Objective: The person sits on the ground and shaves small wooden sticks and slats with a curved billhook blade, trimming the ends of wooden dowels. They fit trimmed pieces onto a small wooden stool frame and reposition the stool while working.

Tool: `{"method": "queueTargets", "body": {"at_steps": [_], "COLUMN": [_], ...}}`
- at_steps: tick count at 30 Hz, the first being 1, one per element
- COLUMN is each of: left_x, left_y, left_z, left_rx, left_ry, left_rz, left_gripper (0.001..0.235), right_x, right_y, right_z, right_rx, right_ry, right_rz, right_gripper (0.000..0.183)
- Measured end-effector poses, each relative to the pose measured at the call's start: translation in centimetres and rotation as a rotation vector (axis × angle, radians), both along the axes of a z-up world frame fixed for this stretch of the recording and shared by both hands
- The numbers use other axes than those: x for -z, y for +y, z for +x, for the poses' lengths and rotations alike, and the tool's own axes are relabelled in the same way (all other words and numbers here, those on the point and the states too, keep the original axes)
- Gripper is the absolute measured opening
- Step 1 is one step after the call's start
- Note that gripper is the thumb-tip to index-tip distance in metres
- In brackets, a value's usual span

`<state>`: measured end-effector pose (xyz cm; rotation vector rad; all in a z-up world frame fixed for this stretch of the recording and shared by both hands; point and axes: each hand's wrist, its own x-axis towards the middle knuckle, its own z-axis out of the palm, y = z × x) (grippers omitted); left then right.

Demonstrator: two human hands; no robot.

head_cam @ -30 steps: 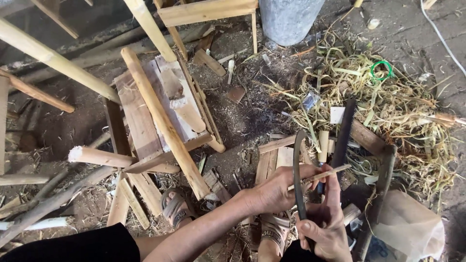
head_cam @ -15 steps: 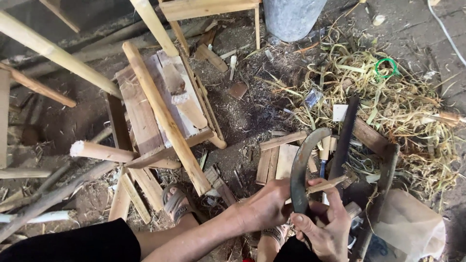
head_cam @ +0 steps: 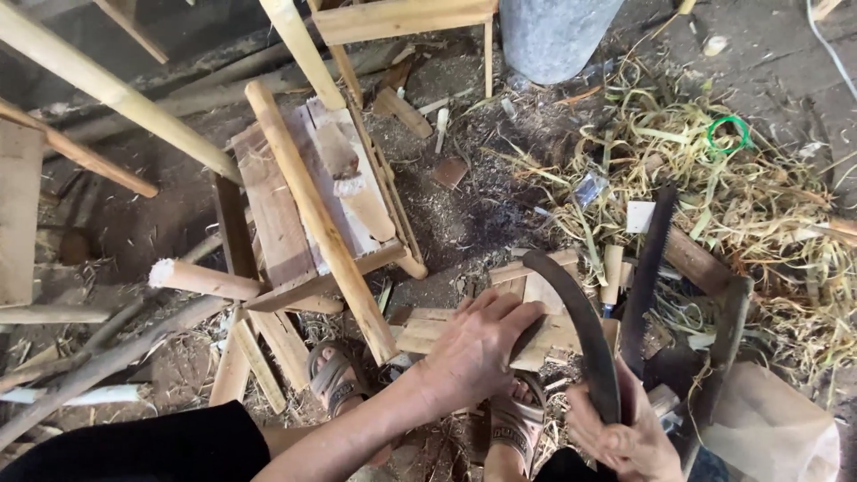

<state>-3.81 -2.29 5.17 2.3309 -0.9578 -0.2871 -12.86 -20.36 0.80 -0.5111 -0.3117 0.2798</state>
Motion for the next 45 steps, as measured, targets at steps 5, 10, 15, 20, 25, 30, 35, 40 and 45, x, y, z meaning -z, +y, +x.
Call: {"method": "queueTargets", "body": {"at_steps": [5,10,15,20,25,30,35,40,45], "left_x": [-0.5,-0.6,-0.9,-0.1,-0.1,0.0,0.4,-0.5,2.4], "left_y": [0.0,0.3,0.4,0.5,0.5,0.5,0.4,0.1,-0.4], "left_z": [-0.3,-0.1,-0.5,0.0,-0.2,-0.5,-0.6,-1.3,-1.1], "left_rx": [-0.002,0.004,0.025,0.018,0.056,0.069,0.067,0.105,0.012], "left_ry": [0.124,0.174,0.181,0.077,0.09,0.047,-0.113,-0.16,-0.305], "left_rz": [0.096,0.125,0.06,0.06,-0.017,-0.014,-0.066,0.061,0.036], "left_gripper": [0.066,0.056,0.051,0.06,0.058,0.064,0.056,0.038,0.059], "right_x": [1.5,2.7,1.5,-0.3,0.4,-0.2,-1.9,-2.1,-0.9], "right_y": [-0.3,-0.6,-0.6,-0.5,-1.0,-0.7,-0.2,-0.3,-0.9], "right_z": [-0.5,-0.4,-1.3,-2.5,-2.1,-2.0,-1.5,-1.9,-1.8], "right_rx": [-0.016,-0.029,0.175,0.304,0.271,0.293,0.25,0.36,0.298], "right_ry": [0.123,0.126,0.142,0.4,0.35,0.299,0.313,0.368,0.322], "right_rz": [0.001,-0.019,-0.454,-0.352,-0.492,-0.478,-0.434,-0.68,-0.523], "right_gripper": [0.079,0.084,0.031,0.032,0.039,0.061,0.054,0.069,0.052]}}
